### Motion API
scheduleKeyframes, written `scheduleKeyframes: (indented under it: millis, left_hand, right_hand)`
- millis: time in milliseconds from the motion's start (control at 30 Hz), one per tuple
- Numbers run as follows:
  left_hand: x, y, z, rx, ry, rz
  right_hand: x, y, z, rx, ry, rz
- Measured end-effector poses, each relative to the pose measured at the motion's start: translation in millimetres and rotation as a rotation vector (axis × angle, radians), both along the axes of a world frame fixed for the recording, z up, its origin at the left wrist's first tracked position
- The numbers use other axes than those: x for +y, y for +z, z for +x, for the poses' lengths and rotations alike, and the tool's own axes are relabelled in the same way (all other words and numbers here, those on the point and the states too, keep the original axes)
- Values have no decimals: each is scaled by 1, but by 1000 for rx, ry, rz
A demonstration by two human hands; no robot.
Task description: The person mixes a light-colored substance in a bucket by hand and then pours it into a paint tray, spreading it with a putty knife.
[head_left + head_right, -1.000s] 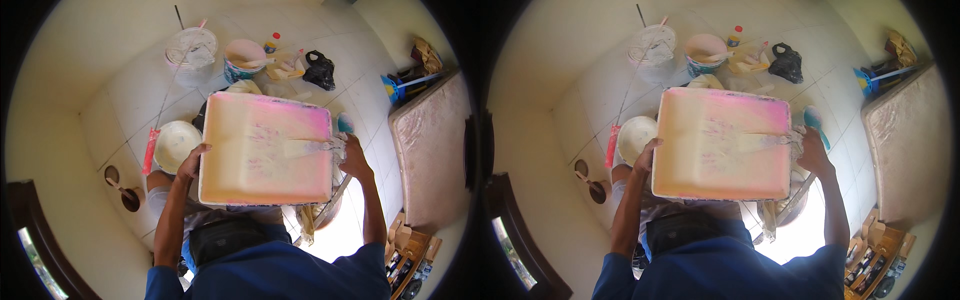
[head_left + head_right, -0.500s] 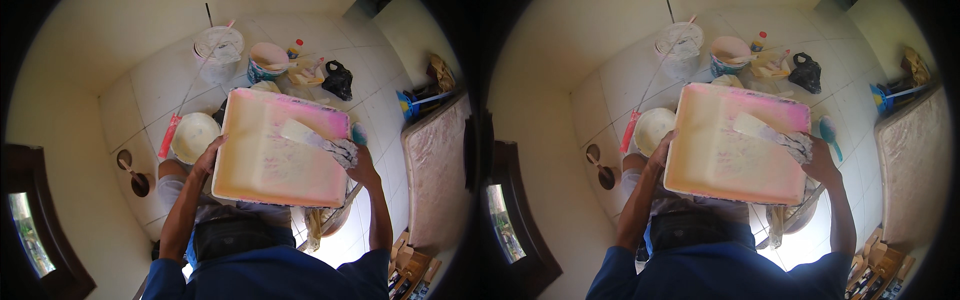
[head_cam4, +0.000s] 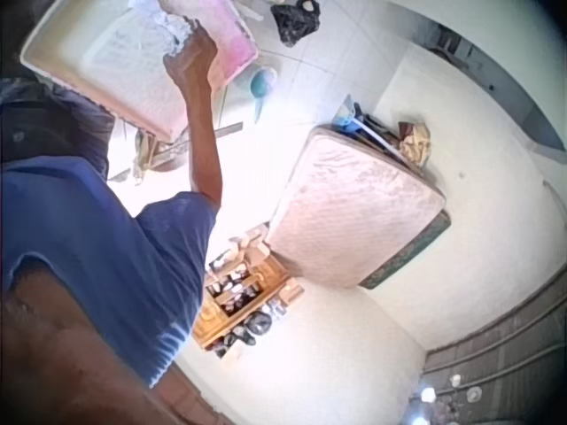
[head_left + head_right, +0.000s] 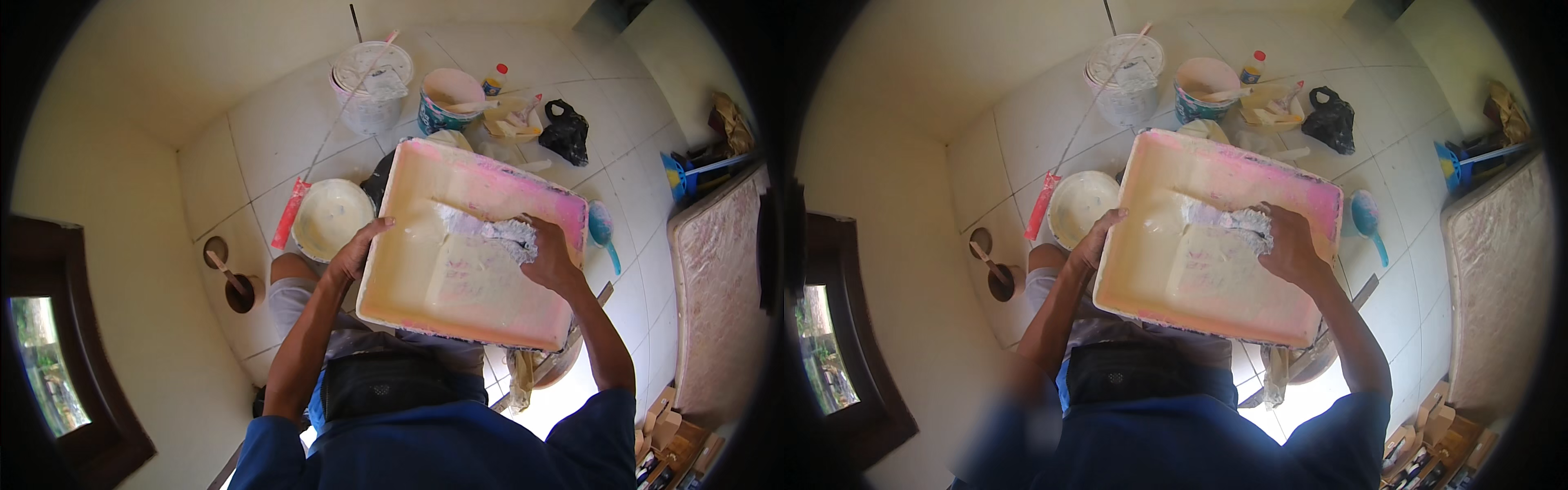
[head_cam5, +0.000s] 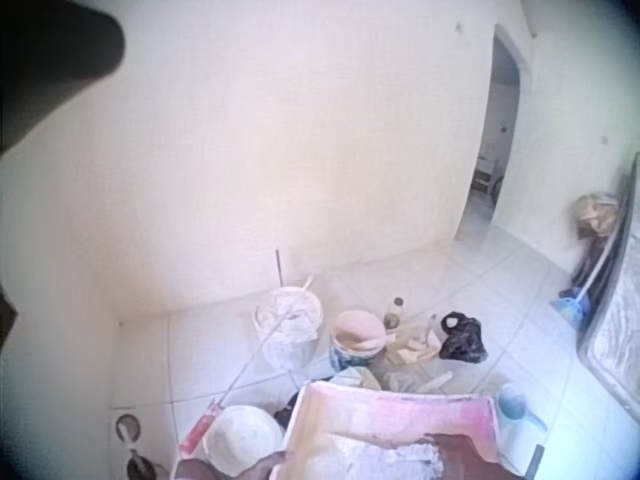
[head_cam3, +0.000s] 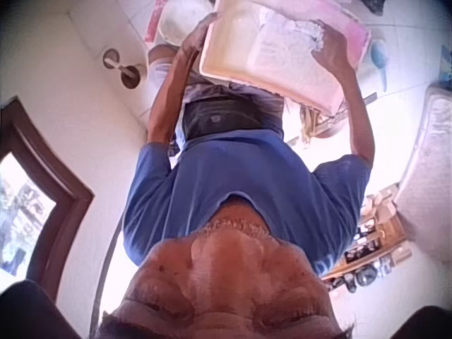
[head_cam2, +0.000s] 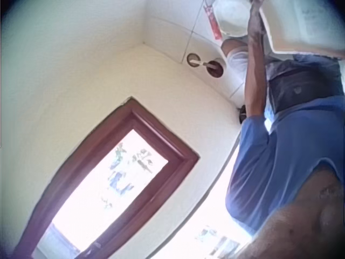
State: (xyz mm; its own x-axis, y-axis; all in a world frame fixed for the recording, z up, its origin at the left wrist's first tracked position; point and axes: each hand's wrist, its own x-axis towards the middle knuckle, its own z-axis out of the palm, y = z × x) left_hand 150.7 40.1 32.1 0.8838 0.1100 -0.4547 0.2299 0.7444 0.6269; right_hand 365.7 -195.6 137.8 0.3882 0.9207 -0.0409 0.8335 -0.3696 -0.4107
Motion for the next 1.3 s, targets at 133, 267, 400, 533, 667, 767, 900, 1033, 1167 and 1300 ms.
scheduleKeyframes:
  millis: [133, 267, 400, 533, 667, 767, 900, 1033, 1167, 1300]
  left_hand:
    - [-9, 17, 6, -5, 37, 60]
    - [-10, 15, 5, -9, 56, 65]
    - [-11, 20, 7, -48, 19, 91]
    - [-9, 15, 4, -38, -2, 76]
    - [-9, 18, 7, -55, -10, 83]
    - [-12, 18, 9, -80, -17, 100]
    - [-11, 19, 4, -61, -10, 72]
    - [-16, 26, 9, -62, 23, 93]
    - [-12, 20, 6, -75, 7, 94]
    - [-12, 20, 8, -57, -17, 69]
  right_hand:
    - [0, -3, 5, -159, -14, 87]
    - [5, -5, -6, 24, 11, -30]
    - [3, -7, -1, -112, -57, 77]
    - [1, -5, -14, 9, 1, 68]
    - [0, 4, -16, 29, -60, 111]
    - [-10, -5, -18, 40, -75, 73]
    - [-17, -3, -30, 69, -39, 25]
    - [-31, -6, -38, -38, 5, 46]
    - [-41, 1, -51, 151, -111, 28]
    - [-49, 0, -51, 86, -49, -48]
